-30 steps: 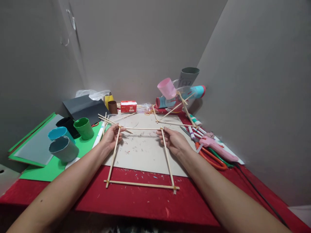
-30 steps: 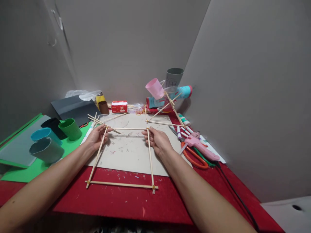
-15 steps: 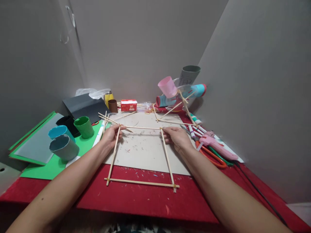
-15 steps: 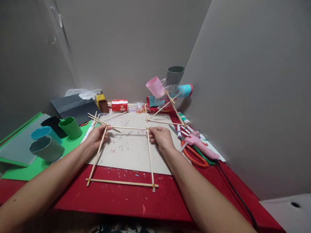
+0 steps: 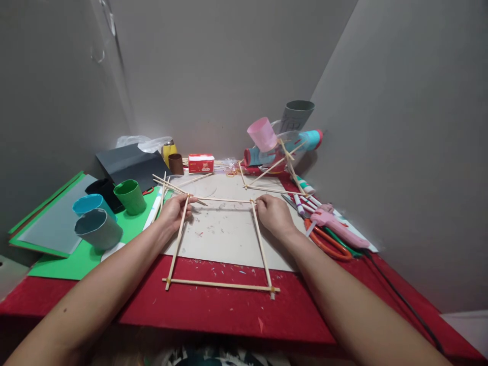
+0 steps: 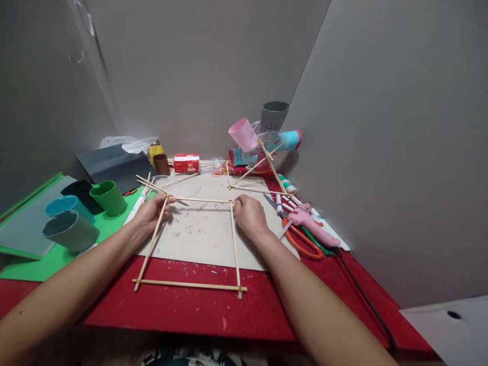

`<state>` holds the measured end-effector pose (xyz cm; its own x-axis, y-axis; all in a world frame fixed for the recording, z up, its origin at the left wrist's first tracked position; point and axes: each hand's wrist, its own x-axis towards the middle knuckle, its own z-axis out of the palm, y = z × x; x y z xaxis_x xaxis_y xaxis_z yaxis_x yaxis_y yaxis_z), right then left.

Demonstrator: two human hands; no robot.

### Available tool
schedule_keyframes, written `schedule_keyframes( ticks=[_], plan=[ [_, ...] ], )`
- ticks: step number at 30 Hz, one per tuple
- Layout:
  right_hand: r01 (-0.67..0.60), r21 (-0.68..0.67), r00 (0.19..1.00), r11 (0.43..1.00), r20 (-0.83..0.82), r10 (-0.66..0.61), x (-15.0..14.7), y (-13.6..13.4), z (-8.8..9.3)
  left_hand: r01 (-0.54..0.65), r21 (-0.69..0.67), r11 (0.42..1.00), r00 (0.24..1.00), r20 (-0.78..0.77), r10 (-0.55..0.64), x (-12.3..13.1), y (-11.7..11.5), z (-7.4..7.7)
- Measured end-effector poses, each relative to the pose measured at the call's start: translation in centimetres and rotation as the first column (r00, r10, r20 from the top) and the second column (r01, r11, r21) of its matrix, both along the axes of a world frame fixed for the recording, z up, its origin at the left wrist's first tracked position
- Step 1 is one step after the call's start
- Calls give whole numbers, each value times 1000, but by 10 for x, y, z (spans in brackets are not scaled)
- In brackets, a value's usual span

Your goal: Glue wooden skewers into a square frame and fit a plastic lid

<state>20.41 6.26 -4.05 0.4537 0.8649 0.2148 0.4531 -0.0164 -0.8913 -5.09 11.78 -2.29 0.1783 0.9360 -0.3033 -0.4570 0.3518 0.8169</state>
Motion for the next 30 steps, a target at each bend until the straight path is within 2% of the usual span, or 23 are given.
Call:
schedule_keyframes(
  ticks=[4,7,12,17,23,25,27,30],
  plan=[
    [52,-3,996,999,77,-51,0,-1,5,19,6,1000,1000,-3,-19,2,0,-3],
    [59,-9,996,998,69,-58,1,0,7,44,12,999,999,5,-45,3,-1,-4],
    [-33,-17,988,999,-148,30,-2,-3,8,18,11,1000,999,-34,-18,5,-7,3],
    [-93,20,931,995,-352,94,1,0,8,31,28,999,990,-140,-27,2,-6,5],
    [-88,24,943,996,-320,91,6,3,5,133,114,985,924,-373,-81,-7,2,3],
    [-79,36,956,996,-279,86,7,4,5,140,184,973,874,-484,-34,-13,3,6],
    [-85,58,968,995,-231,96,9,4,6,117,287,951,817,-572,72,-20,2,13],
    [-109,96,982,989,-146,123,11,5,7,121,453,883,711,-660,242,-23,-5,30]
  ],
)
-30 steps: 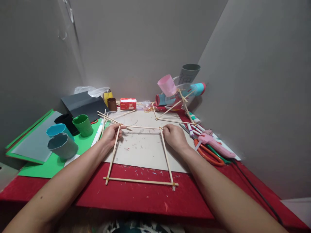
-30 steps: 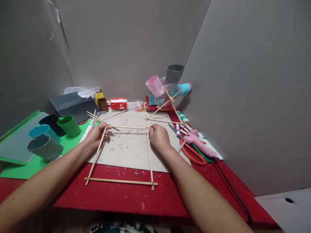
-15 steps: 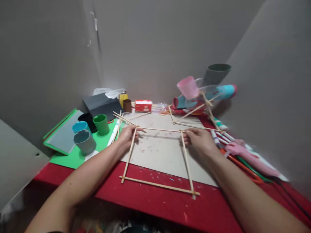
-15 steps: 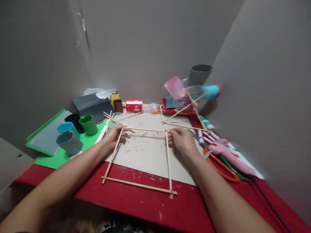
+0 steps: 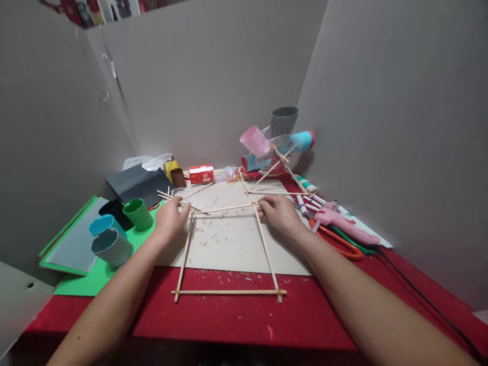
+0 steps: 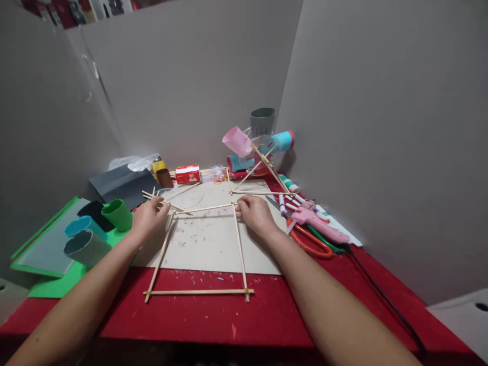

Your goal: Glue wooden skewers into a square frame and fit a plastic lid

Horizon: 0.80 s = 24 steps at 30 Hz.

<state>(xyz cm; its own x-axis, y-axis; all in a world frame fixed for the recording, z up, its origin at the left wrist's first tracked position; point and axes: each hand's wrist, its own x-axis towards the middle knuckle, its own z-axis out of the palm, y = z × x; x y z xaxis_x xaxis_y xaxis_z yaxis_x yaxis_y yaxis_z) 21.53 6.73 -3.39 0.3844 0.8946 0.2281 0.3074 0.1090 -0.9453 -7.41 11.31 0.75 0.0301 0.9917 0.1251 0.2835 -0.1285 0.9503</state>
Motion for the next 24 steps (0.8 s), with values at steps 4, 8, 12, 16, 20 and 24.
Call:
schedule_keyframes(
  ticks=[4,8,12,16,20,24],
  plan=[
    [-18,46,991,999,135,12,2,1,-1,135,220,966,949,-311,-62,29,-8,21],
    [-29,55,959,998,282,13,1,1,0,329,168,929,888,-391,-244,84,-3,25],
    [-39,32,908,999,419,22,-1,-3,8,507,26,862,789,-417,-451,126,12,15],
    [-32,-33,848,999,528,44,-1,-6,17,624,-81,777,695,-398,-599,141,24,4],
    [-7,-121,786,993,613,80,3,-6,22,640,-118,759,668,-402,-626,143,29,-6],
    [38,-214,711,976,692,124,4,-6,20,614,-131,778,687,-396,-609,142,32,-15]
  ],
)
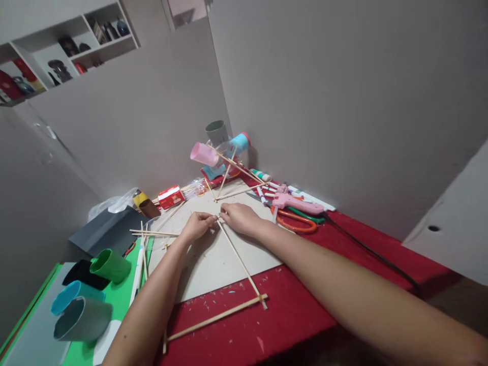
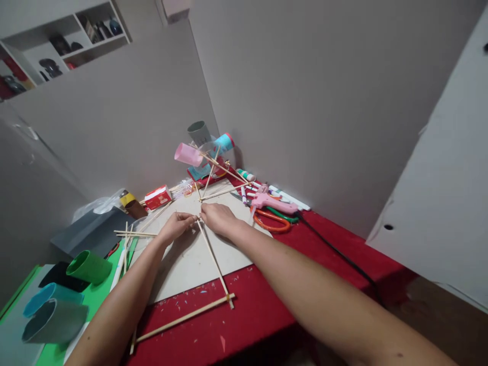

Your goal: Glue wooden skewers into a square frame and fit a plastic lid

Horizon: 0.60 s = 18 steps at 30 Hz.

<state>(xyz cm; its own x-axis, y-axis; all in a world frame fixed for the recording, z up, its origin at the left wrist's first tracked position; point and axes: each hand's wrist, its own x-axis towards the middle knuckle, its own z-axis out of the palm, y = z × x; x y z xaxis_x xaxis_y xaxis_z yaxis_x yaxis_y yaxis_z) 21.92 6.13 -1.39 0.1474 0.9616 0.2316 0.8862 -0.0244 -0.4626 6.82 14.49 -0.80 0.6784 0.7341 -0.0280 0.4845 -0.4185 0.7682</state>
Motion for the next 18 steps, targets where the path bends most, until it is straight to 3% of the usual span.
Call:
schedule_keyframes(
  ticks=[10,18],
  plan=[
    [-33,-177,963,984,258,79,-14,-4,3,-33,56,998,999,45,31,1,-2,-18],
    [16,-179,963,984,269,33,-17,-2,2,-69,107,992,997,41,65,2,-4,-26]
  ],
)
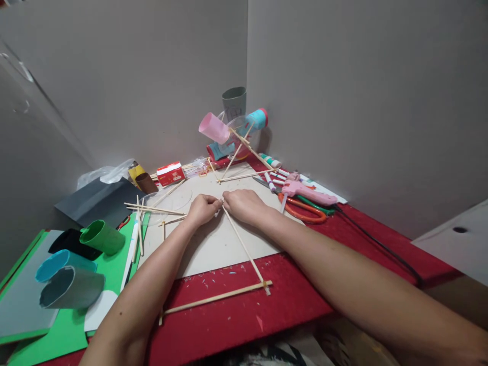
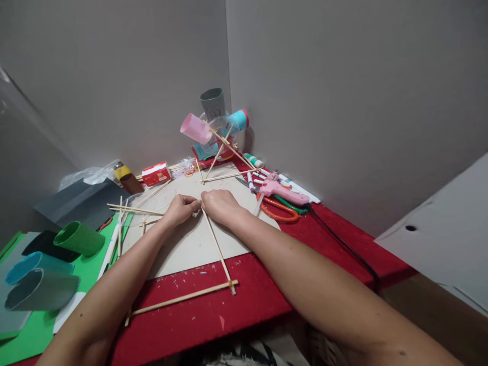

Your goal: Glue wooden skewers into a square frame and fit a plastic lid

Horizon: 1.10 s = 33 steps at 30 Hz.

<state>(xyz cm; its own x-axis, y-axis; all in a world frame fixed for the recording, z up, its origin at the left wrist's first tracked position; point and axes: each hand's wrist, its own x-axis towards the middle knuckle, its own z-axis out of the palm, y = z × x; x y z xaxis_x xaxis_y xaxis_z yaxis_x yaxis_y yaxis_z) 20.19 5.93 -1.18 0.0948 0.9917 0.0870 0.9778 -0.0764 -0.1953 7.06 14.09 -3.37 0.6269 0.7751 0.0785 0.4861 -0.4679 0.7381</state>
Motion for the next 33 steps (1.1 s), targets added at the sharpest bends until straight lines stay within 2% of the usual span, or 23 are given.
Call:
schedule_keyframes(
  ticks=[5,9,17,21,28,33],
  plan=[
    [55,10,993,998,-102,-53,1,1,2,15,10,1000,1000,-8,-15,0,-1,2],
    [82,6,973,997,-218,-79,6,7,-3,28,1,1000,1000,-5,-28,0,-2,4],
    [57,-135,878,989,-464,-114,16,11,-18,39,-47,998,999,-3,-39,1,-6,8],
    [22,-143,872,990,-481,-88,18,8,-15,34,-39,999,999,0,-34,1,-6,8],
    [44,-31,900,999,-433,-53,18,10,-10,37,-29,999,999,9,-37,2,-4,3],
    [83,-90,861,992,-495,-117,17,9,-9,54,-10,998,999,8,-54,1,-4,3]
  ],
)
